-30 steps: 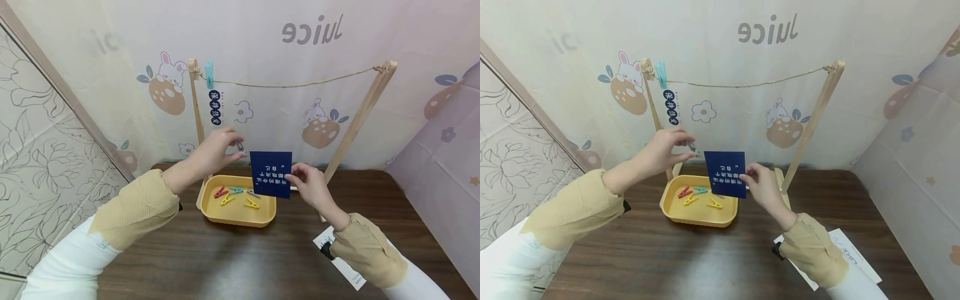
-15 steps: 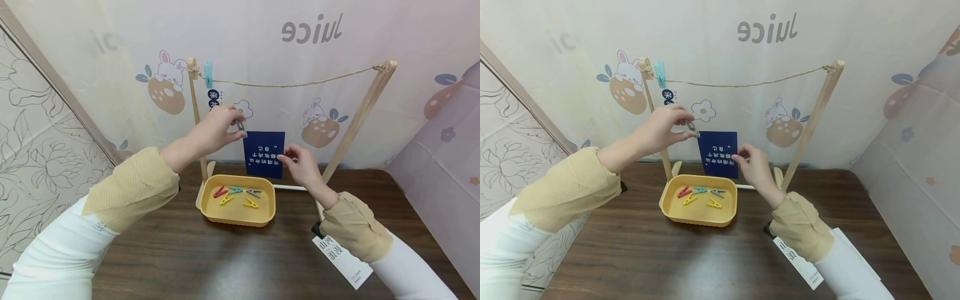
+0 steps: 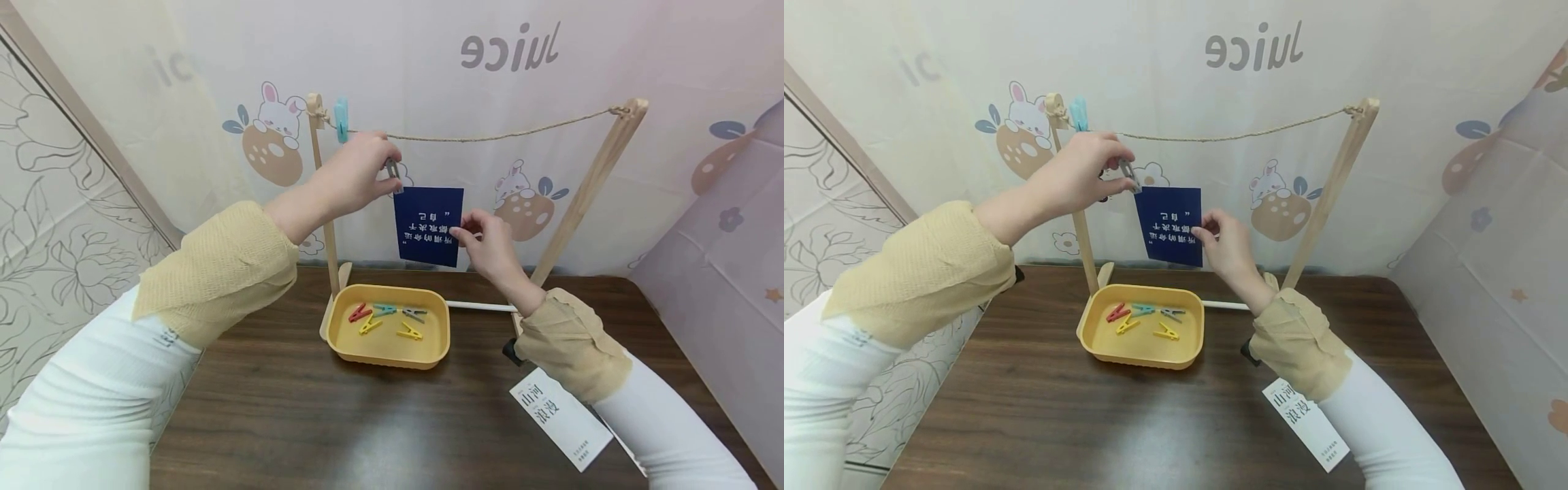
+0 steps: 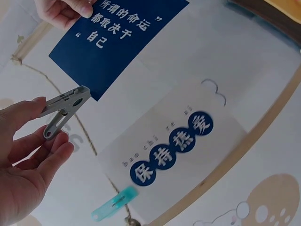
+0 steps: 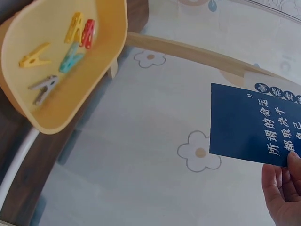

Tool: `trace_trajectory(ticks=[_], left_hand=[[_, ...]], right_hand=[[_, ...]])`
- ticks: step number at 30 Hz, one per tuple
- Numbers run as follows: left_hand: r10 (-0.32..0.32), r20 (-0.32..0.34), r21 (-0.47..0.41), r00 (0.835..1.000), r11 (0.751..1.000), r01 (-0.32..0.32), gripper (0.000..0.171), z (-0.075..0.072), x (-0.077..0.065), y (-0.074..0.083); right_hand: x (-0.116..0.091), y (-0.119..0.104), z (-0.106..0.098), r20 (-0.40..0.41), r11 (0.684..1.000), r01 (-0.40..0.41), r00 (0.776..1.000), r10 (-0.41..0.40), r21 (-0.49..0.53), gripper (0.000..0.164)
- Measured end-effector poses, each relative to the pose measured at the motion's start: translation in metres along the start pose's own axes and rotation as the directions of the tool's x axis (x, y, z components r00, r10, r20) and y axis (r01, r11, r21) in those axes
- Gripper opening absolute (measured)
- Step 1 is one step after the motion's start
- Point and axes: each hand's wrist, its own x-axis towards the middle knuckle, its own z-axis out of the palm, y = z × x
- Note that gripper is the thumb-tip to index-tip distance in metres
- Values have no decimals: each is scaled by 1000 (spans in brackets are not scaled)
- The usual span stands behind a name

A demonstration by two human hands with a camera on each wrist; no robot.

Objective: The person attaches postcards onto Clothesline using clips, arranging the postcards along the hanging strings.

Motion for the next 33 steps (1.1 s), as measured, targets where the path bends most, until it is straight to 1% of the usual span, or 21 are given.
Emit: trace_trajectory(ticks=[6, 18, 22, 27, 30, 33], left_hand=[[-30, 20, 28, 999, 999, 29, 34, -10, 10, 0], [-67, 16, 84, 998, 994, 66, 33, -30, 27, 6], [-89, 21, 106, 996, 991, 86, 28, -33, 32, 7], [-142, 34, 126, 989, 983, 137, 26, -35, 38, 7], [-165, 37, 137, 986, 978, 158, 31, -35, 41, 8], [-164, 39, 153, 986, 976, 157, 40, -36, 43, 8]], right_hand=[[10, -2, -1, -11, 1000, -14, 1000, 14, 4, 11], [27, -10, 4, -25, 999, -52, 998, 52, 5, 13], [32, -13, 6, -27, 997, -67, 997, 67, 26, 13], [38, -17, 10, -52, 996, -82, 995, 84, 43, 12], [40, -18, 12, -59, 994, -95, 993, 98, 54, 11], [43, -19, 14, -63, 992, -110, 992, 114, 67, 11]])
